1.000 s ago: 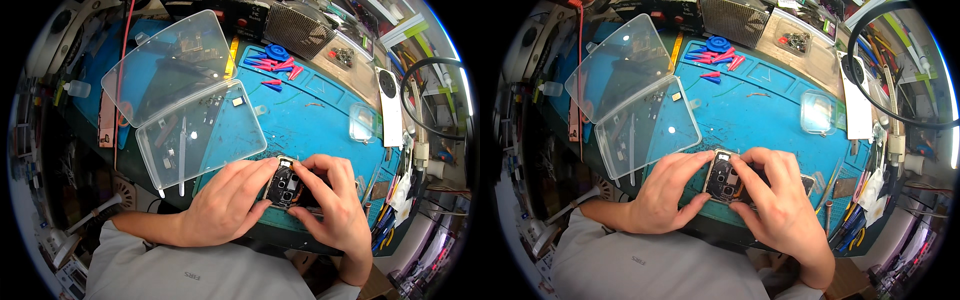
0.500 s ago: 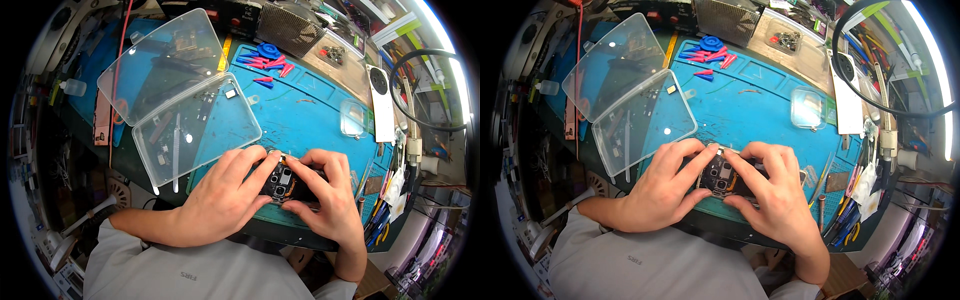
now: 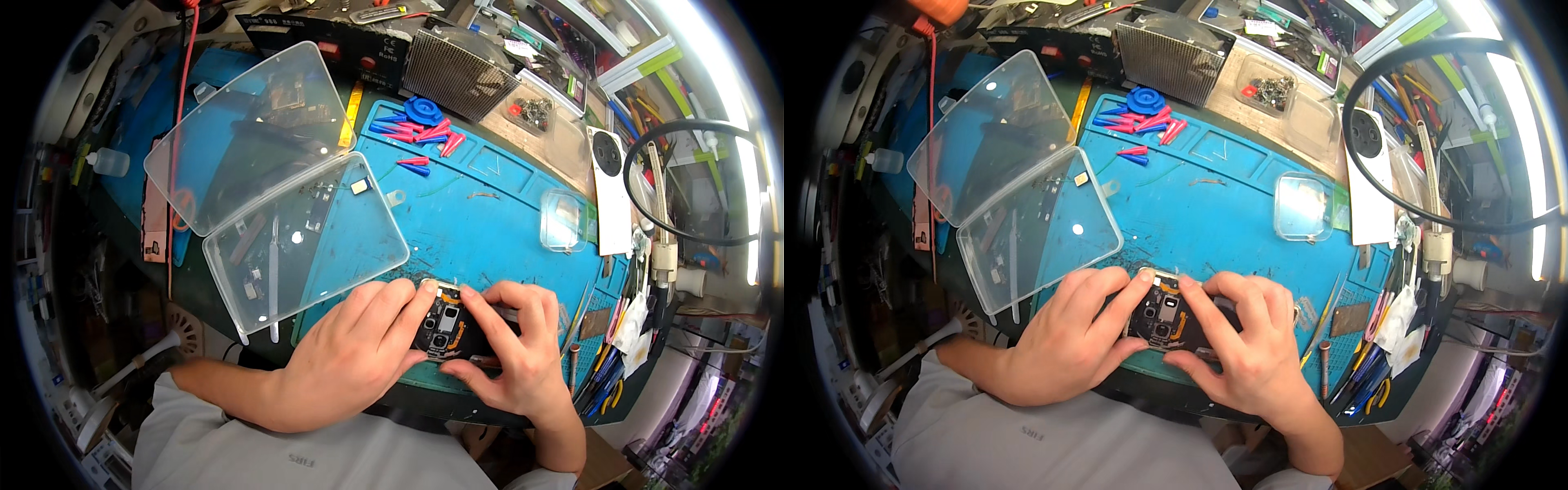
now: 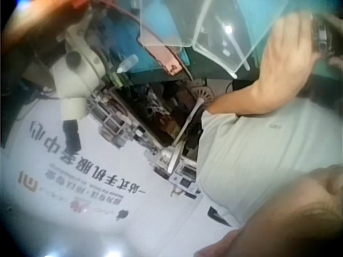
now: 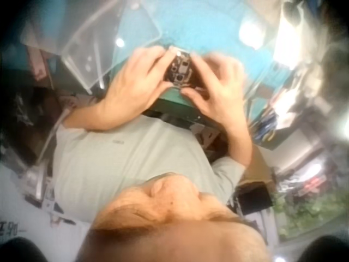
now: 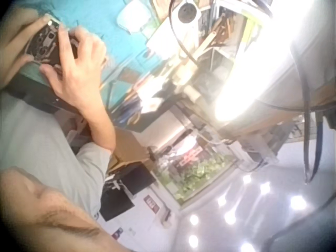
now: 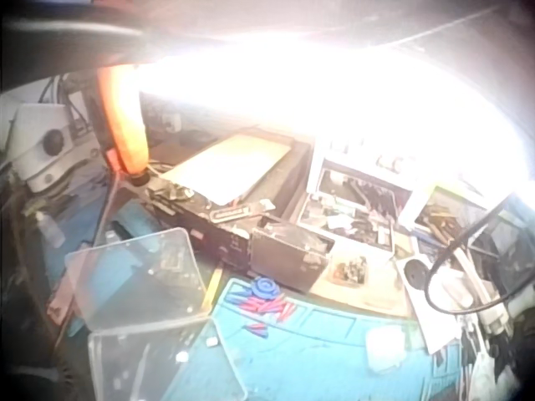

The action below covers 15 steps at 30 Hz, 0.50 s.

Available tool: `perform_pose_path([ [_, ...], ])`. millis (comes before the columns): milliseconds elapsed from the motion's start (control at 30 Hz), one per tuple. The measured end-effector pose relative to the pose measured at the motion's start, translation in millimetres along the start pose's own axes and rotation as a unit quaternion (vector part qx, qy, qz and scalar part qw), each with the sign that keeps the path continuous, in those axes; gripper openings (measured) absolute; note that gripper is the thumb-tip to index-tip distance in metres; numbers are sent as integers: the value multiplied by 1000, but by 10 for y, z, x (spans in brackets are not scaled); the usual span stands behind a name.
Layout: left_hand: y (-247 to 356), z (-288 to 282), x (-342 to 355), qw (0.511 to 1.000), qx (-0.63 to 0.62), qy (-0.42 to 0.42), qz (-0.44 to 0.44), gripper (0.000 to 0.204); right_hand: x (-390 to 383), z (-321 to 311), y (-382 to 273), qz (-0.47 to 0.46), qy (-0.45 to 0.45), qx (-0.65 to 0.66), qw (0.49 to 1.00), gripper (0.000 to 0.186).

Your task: The person disassembles a smartphone, removes the motherboard, and uses a brush to clean components. They then reinsert the motherboard and align the camera module within the phone chassis.

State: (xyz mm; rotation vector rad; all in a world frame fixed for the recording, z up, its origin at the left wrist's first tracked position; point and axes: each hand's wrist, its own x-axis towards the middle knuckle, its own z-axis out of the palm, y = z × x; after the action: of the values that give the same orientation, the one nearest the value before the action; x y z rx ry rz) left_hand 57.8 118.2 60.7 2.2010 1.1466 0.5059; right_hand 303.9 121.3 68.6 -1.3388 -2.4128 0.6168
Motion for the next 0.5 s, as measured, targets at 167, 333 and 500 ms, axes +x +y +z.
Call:
perform_pose_path([
  [167, -50, 48, -35, 999, 18, 25, 14, 76, 26, 38, -7, -5, 4, -35, 999, 75],
  [333, -106, 121, -90, 998, 25, 51, 27, 73, 59, 73, -65, -3, 5, -62, 998, 74],
  [500, -135, 155, -99, 995, 68, 60, 43, 69, 53, 92, -56, -6, -1, -82, 997, 72],
])
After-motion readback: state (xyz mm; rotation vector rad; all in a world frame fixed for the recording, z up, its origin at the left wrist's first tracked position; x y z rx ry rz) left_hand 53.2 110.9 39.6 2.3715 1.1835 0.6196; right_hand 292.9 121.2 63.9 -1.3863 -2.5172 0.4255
